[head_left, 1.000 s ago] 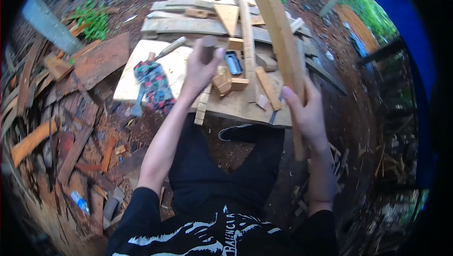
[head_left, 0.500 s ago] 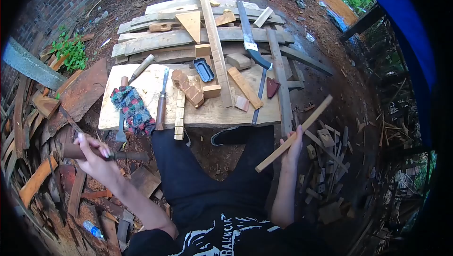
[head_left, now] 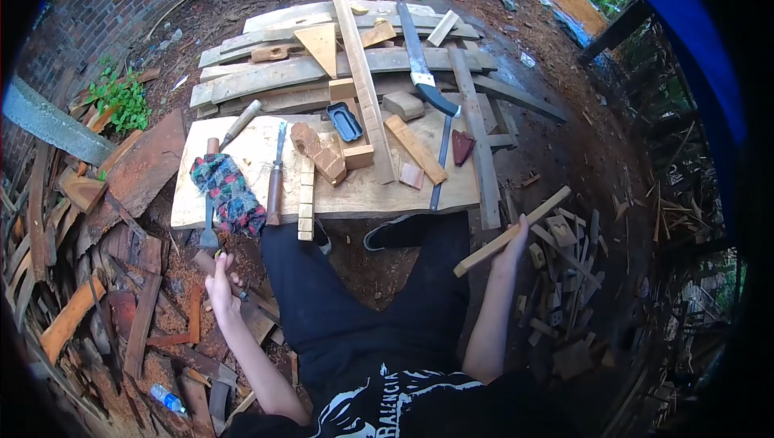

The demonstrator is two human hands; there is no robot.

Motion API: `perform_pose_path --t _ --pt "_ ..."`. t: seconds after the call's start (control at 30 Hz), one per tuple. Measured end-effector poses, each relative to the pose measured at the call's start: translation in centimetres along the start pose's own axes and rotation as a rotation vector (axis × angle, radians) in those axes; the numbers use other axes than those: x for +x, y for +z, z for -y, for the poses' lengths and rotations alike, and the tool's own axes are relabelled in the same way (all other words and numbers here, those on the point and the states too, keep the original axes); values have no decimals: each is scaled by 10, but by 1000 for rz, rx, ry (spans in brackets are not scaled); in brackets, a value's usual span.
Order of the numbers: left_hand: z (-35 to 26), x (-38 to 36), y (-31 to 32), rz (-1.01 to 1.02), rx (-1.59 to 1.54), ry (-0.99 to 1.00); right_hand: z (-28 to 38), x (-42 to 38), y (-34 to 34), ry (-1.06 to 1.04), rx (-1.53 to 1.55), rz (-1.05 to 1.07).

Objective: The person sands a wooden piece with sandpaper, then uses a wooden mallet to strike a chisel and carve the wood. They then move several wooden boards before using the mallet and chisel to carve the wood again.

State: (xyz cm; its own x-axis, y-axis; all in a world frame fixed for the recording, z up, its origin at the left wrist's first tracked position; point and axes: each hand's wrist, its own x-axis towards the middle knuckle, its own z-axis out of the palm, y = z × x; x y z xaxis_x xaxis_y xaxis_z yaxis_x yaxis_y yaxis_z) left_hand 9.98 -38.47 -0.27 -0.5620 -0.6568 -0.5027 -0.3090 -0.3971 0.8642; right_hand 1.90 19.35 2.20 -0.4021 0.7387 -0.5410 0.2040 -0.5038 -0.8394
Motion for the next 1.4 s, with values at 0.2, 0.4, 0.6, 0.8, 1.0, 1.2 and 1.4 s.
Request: perform_pose_path --t 0.2,0.4,0.6,0.8,1.0,1.2,1.4 --pt "2 35 9 79 -17 -145 14 66 -22 132 -69 363" --pt "4 46 14 103 -4 -100 34 76 8 184 -138 520" --pt "9 64 20 58 16 -90 25 96 18 190 9 428" --pt "14 64 34 -31 40 10 28 108 40 230 44 468" --pt "19 70 45 -66 46 38 33 107 83 78 -146 381" --pt "21 66 52 -72 43 74 36 102 100 19 -150 353" --pt "16 57 53 -59 34 77 32 99 86 -31 -317 397"
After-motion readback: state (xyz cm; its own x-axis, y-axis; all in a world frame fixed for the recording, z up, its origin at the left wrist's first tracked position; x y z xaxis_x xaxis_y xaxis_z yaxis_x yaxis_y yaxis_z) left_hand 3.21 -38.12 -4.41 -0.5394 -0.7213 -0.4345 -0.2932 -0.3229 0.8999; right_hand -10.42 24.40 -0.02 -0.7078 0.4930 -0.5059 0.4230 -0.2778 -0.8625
